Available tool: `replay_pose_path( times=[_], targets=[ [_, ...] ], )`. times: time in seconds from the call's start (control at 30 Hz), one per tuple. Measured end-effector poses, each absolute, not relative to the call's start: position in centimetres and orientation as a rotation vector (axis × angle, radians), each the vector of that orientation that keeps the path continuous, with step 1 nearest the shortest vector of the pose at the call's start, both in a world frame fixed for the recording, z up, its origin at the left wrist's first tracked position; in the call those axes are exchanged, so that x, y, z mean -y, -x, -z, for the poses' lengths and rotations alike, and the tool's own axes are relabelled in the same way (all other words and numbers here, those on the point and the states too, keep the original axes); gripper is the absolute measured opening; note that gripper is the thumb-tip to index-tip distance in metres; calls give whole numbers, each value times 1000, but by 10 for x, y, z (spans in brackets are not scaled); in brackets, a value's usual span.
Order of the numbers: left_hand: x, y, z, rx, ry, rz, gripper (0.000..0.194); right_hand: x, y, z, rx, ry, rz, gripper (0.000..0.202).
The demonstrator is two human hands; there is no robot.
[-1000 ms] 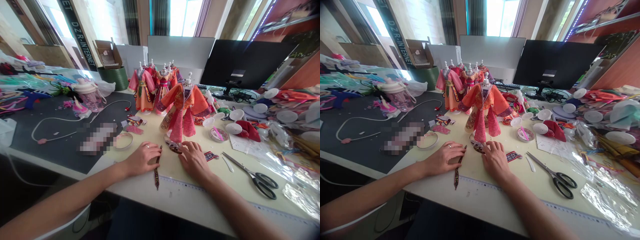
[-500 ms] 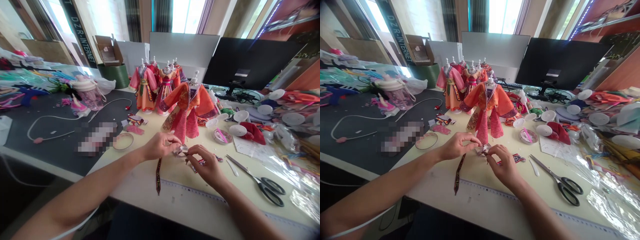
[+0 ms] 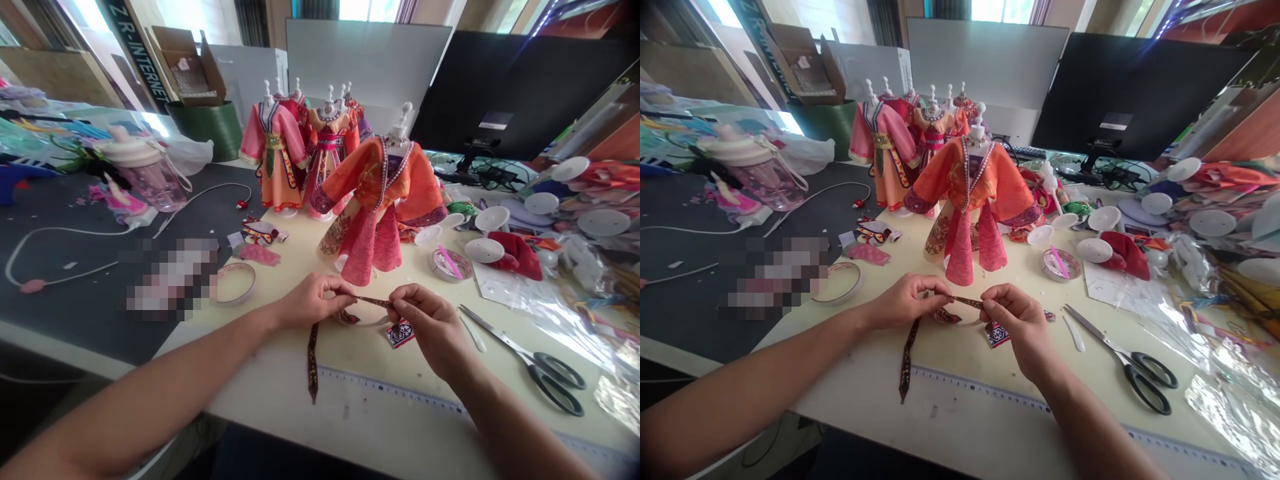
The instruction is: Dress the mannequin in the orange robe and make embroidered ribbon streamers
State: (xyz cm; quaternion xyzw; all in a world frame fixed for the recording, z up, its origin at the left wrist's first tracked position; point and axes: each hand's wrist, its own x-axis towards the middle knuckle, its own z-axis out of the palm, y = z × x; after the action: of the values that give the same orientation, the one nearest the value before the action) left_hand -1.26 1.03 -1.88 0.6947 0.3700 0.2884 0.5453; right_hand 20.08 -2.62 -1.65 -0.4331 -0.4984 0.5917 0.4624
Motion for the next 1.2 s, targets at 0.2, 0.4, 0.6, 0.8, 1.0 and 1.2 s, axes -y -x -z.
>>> replay_pose_path(
  times=[0.2,0.4,0.6,0.8,1.0,1.2],
  targets=[
    [-13,19,20,-874,-1481,-679,19,21,-207,15,999,1045,-1555,14],
    [-13,23,16,-874,-1455,-757,13,19,-211,15,900,999,-1539,9],
    [-11,24,12,-843,-1388,-819,11,15,-214,13,810,986,-1458,8],
    [-12,23,14,-807,-1365,-848,12,10,-219,11,718,956,-1371,7],
    [-13,23,17,-1060,-1611,-870,23,11,-224,7,780,966,-1415,10],
    [-6,21,20,-1281,-2274,-1222,28,22,-216,8,1040,1027,-1526,15]
  ],
)
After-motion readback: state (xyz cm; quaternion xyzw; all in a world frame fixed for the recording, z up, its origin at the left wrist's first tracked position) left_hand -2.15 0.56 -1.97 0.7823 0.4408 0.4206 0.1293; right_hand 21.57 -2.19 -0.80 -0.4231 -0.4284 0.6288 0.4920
